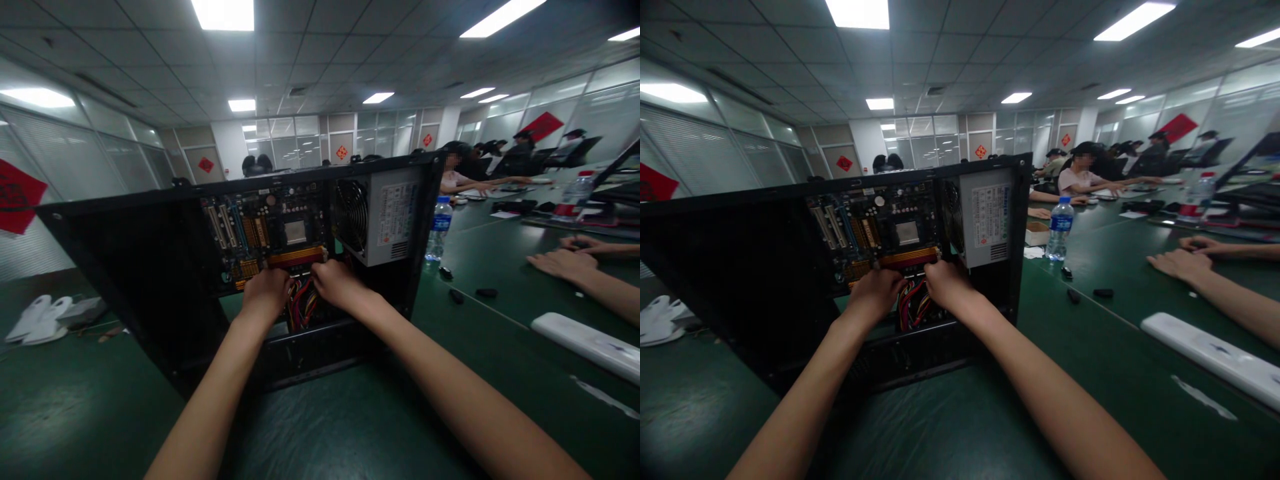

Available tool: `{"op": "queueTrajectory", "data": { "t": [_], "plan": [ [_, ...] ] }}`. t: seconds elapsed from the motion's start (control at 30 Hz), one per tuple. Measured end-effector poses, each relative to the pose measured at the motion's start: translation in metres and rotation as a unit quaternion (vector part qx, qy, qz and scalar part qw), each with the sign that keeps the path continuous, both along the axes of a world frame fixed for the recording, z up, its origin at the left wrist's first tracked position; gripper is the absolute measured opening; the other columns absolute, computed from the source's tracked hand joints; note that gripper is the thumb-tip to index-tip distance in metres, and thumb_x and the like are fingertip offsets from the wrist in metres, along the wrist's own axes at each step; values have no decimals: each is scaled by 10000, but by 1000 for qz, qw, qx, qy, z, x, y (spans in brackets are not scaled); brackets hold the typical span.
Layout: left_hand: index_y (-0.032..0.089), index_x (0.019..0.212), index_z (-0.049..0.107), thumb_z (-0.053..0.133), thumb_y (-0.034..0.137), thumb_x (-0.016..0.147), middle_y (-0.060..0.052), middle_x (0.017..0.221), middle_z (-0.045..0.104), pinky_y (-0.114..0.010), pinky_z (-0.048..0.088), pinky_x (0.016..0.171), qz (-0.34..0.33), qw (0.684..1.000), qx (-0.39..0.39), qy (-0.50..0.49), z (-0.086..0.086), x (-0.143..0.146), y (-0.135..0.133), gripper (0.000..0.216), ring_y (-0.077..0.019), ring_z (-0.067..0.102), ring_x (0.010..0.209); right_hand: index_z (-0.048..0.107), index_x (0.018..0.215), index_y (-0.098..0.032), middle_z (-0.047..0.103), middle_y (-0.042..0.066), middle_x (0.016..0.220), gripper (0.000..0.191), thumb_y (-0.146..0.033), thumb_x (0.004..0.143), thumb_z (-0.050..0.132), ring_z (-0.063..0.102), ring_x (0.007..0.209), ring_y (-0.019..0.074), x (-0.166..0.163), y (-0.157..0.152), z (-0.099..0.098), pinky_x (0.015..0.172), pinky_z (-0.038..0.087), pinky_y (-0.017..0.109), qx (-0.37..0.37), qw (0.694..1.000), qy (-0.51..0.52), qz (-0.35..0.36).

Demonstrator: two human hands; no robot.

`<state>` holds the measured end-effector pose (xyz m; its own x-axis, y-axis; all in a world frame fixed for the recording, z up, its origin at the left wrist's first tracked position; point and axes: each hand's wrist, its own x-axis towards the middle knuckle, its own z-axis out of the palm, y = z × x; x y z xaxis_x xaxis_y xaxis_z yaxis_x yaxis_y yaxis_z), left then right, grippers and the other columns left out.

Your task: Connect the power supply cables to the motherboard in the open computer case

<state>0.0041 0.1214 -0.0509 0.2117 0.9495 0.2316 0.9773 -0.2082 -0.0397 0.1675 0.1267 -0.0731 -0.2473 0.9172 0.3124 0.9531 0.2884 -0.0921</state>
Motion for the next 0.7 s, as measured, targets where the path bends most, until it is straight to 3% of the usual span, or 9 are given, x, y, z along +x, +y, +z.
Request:
{"op": "queueTrajectory", "data": {
  "t": [0.47,0.7],
  "plan": [
    [166,1006,736,410,348,978,-171,968,742,-428,546,734,10,1000,11,18,0,5,-4,374,-351,716,931,690,1028,-151,711,173,983,246,-210,947,466,707,907,296,-3,-4,3,713,494,326,-1,1000,0,-14],
    [152,962,728,397,285,976,-169,934,738,-428,543,722,-14,999,34,18,-5,3,-5,357,-353,720,910,696,980,-156,721,165,953,260,-187,944,440,713,889,288,-3,-3,2,710,503,328,11,1000,5,-9]
  ]
}}
